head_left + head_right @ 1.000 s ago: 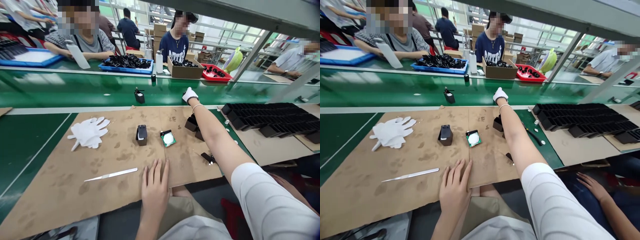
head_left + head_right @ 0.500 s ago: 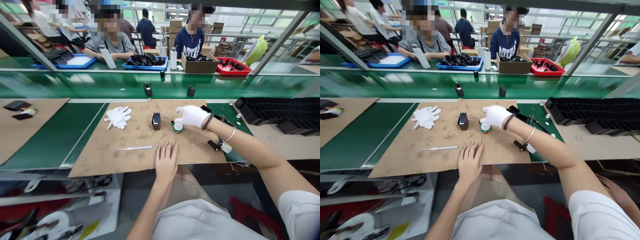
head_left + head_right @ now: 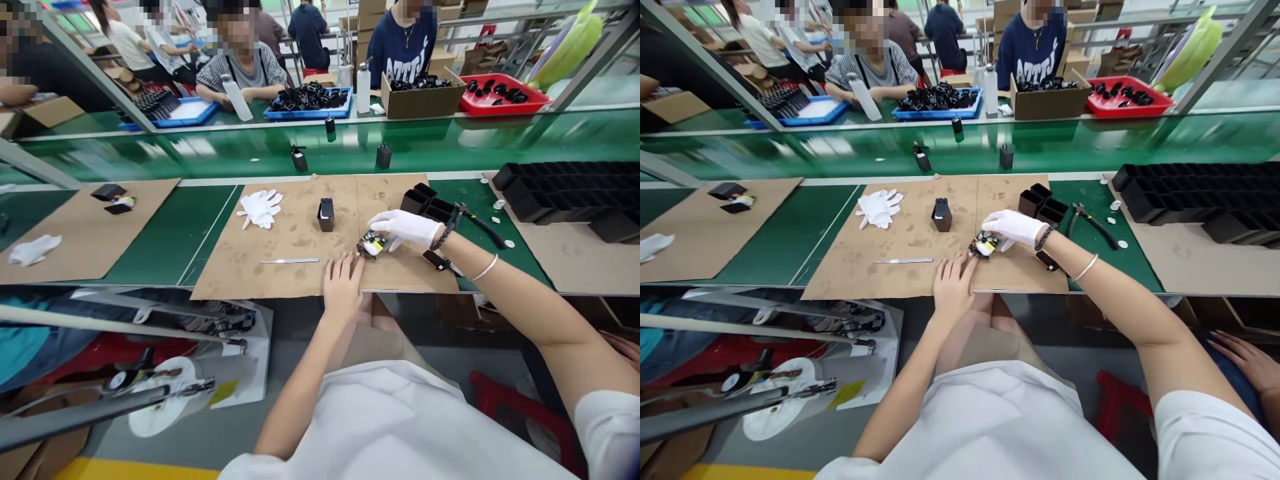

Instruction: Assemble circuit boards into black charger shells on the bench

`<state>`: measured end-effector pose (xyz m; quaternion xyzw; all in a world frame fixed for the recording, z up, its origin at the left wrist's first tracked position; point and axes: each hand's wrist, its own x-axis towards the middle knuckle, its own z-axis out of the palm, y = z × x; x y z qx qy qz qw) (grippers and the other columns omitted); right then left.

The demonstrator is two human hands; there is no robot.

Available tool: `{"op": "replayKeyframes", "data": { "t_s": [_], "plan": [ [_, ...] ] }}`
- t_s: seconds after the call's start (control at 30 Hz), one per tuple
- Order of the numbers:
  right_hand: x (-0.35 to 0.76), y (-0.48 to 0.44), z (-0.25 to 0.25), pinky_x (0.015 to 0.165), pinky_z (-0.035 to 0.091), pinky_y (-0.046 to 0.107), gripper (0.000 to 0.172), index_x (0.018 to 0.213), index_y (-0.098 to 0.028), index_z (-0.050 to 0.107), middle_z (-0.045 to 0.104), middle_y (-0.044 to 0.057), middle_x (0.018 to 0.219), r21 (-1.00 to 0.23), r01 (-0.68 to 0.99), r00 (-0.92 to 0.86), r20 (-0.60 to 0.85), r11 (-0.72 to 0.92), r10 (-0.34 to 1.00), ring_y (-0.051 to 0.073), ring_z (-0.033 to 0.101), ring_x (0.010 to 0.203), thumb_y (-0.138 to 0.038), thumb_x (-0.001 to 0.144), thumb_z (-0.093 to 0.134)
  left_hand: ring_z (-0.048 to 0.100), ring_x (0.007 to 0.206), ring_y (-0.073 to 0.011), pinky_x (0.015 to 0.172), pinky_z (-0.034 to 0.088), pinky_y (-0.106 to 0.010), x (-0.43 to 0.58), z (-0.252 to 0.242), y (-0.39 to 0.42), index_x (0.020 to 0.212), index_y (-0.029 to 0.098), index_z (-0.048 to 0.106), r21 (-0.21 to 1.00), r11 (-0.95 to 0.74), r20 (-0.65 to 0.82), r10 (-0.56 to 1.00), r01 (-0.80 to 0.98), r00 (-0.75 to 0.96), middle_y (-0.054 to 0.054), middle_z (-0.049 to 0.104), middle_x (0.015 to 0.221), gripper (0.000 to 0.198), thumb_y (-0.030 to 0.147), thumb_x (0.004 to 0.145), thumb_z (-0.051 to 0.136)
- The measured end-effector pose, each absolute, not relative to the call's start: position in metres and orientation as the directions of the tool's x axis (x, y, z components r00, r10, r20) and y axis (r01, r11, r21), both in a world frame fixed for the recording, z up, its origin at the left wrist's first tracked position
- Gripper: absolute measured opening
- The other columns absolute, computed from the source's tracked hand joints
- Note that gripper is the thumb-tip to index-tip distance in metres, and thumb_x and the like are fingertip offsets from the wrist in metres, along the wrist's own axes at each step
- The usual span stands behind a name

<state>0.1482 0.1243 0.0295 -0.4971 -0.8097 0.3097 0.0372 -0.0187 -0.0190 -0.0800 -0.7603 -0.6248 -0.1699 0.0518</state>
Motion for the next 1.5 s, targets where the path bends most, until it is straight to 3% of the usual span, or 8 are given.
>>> {"op": "replayKeyframes", "data": {
  "t_s": [0.17,0.37,0.6,0.93,1.1,1.27,1.37,1.5],
  "plan": [
    [0.165,0.112,0.028,0.109,0.046,0.046,0.044,0.135,-0.017,0.062,0.066,0.017,0.135,-0.332,0.876,-0.402,-0.096,0.351,0.911,0.035,0.06,0.128,-0.021,0.092,0.055,0.055,0.139,-0.033,0.121,0.038,-0.053,-0.018,-0.078,-0.02,0.146,0.019,0.057,0.147,-0.212,0.303,0.94,0.966,0.16,-0.016,0.06,0.147,0.069,0.009,0.078,0.058],
    [0.162,0.104,0.027,0.102,0.048,0.027,0.053,0.133,-0.032,0.066,0.061,0.0,0.146,-0.261,0.563,-0.825,-0.238,0.784,0.513,0.019,0.063,0.126,-0.008,0.088,0.053,0.05,0.142,-0.0348,0.124,0.033,-0.056,-0.025,-0.066,-0.02,0.147,0.018,0.054,0.25,-0.232,0.223,0.959,0.94,0.177,-0.018,0.057,0.148,0.072,0.01,0.076,0.065],
    [0.164,0.083,0.021,0.081,0.052,0.045,0.045,0.115,-0.007,0.067,0.074,0.025,0.102,-0.06,0.816,-0.576,-0.158,0.575,0.802,0.042,0.072,0.099,-0.043,0.088,0.063,0.051,0.141,-0.0297,0.121,0.039,-0.049,-0.058,-0.03,-0.007,0.139,0.025,0.056,0.698,-0.218,0.002,0.953,0.682,0.302,-0.011,0.057,0.145,0.062,0.035,0.081,0.077],
    [0.171,0.08,0.02,0.074,0.049,0.033,0.033,0.119,-0.017,0.061,0.074,0.015,0.108,-0.354,0.779,-0.577,-0.081,0.518,0.813,0.031,0.071,0.098,-0.031,0.09,0.056,0.065,0.118,-0.0236,0.108,0.05,-0.04,0.008,0.012,0.12,0.116,0.014,0.068,0.863,-0.36,0.246,0.912,0.354,0.328,-0.014,0.068,0.128,0.035,0.035,0.089,0.067],
    [0.213,0.037,0.037,0.074,0.055,0.03,0.045,0.128,-0.021,0.058,0.072,0.007,0.102,-0.974,0.198,-0.761,-0.081,0.111,0.644,0.017,0.069,0.082,-0.05,0.094,0.053,0.055,0.13,-0.0271,0.116,0.041,-0.046,0.032,0.001,0.182,0.118,0.018,0.068,0.608,-0.512,0.255,0.849,0.606,0.462,-0.011,0.057,0.132,0.04,0.024,0.079,0.077],
    [0.244,-0.038,0.02,0.068,0.058,0.039,0.081,0.139,-0.029,0.049,0.073,0.008,0.097,-0.777,-0.38,-0.661,-0.152,-0.503,0.735,0.025,0.073,0.079,-0.071,0.072,0.071,0.055,0.126,-0.0273,0.113,0.041,-0.043,0.047,-0.015,0.185,0.103,0.015,0.069,0.546,-0.513,0.237,0.853,0.662,0.466,-0.012,0.055,0.127,0.019,0.018,0.084,0.072],
    [0.25,-0.064,0.008,0.068,0.058,0.042,0.112,0.158,-0.039,0.019,0.074,0.009,0.105,-0.754,-0.434,-0.527,-0.231,-0.493,0.818,0.026,0.074,0.077,-0.076,0.066,0.071,0.058,0.114,-0.0246,0.105,0.045,-0.04,0.048,-0.018,0.172,0.086,0.015,0.062,0.549,-0.491,0.266,0.87,0.676,0.415,-0.011,0.059,0.118,0.004,0.017,0.088,0.064],
    [0.259,-0.072,-0.003,0.062,0.057,0.042,0.11,0.162,-0.046,0.002,0.071,0.012,0.115,-0.802,-0.42,-0.355,-0.285,-0.424,0.891,0.027,0.075,0.076,-0.081,0.074,0.058,0.06,0.092,-0.0214,0.084,0.049,-0.034,0.034,-0.013,0.132,0.08,0.018,0.056,0.547,-0.45,0.259,0.893,0.705,0.369,-0.006,0.06,0.096,0.014,0.025,0.091,0.062]
  ]
}}
